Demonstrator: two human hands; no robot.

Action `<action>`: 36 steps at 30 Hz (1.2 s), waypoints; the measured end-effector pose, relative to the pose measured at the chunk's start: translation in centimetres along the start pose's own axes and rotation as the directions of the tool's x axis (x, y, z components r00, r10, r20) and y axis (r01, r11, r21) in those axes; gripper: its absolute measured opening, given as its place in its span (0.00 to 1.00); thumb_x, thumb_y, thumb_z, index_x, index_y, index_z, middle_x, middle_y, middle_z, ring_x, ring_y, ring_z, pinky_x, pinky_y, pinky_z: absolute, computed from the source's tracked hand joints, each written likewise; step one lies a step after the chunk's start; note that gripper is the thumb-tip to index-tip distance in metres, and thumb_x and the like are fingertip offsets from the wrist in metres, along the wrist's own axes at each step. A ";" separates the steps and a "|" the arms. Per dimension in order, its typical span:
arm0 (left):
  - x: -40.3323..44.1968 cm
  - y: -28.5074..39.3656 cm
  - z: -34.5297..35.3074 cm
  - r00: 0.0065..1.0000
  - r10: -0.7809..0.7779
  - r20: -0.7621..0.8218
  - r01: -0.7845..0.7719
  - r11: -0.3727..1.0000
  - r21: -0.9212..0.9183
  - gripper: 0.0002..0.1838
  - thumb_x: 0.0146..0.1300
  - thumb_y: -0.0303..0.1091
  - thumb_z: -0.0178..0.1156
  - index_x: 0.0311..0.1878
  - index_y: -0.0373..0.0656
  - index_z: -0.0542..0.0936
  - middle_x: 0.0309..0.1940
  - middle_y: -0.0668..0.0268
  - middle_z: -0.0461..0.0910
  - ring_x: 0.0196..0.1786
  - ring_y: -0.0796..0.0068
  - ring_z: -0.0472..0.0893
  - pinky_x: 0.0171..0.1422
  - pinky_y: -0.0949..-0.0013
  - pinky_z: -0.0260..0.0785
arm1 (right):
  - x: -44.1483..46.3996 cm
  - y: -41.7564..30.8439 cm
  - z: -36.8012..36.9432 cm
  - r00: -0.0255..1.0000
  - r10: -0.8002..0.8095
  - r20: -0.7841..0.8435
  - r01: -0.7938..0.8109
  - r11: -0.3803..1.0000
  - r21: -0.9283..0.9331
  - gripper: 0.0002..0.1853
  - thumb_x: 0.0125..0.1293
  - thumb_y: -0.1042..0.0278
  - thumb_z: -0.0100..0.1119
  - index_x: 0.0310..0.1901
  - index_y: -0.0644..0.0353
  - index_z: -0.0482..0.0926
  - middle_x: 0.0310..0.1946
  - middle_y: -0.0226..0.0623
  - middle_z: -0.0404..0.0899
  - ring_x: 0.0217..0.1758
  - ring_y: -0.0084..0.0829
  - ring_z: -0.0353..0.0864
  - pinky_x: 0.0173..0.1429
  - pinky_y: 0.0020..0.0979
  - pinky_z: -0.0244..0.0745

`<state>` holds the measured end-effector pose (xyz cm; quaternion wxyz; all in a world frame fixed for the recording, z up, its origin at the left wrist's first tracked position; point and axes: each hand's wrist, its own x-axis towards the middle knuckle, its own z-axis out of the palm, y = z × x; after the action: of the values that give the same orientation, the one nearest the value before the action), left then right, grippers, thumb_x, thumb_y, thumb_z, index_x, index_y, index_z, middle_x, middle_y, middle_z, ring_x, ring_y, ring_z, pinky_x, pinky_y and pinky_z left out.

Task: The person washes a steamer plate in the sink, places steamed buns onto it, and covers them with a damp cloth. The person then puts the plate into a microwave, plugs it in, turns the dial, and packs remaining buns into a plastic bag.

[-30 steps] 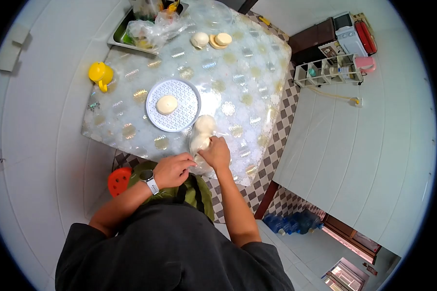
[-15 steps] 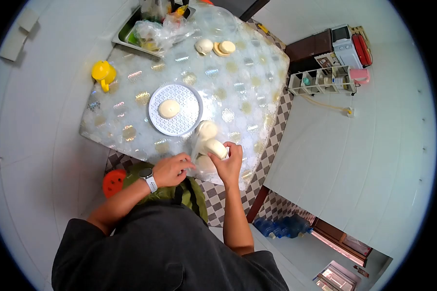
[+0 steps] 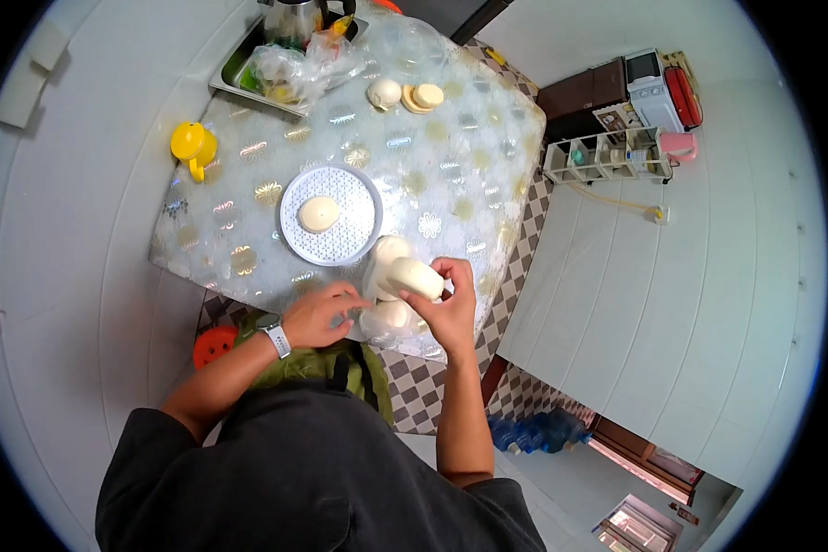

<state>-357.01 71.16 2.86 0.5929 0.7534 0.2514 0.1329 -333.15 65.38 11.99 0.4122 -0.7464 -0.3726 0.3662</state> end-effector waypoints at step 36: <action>5.6 -9.2 -9.5 0.870 0.082 -0.486 0.218 0.821 0.528 0.33 0.47 0.34 0.73 0.58 0.38 0.73 0.61 0.50 0.67 0.65 0.45 0.67 0.70 0.50 0.63 | 4.4 6.4 15.5 0.933 -0.318 0.167 0.357 0.876 -0.324 0.30 0.47 0.74 0.75 0.53 0.60 0.72 0.53 0.51 0.67 0.58 0.54 0.71 0.61 0.44 0.71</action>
<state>-359.10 83.56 -4.01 0.2631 0.8267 0.4482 0.2157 -342.73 72.02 -0.81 0.3100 -0.7100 -0.5778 0.2568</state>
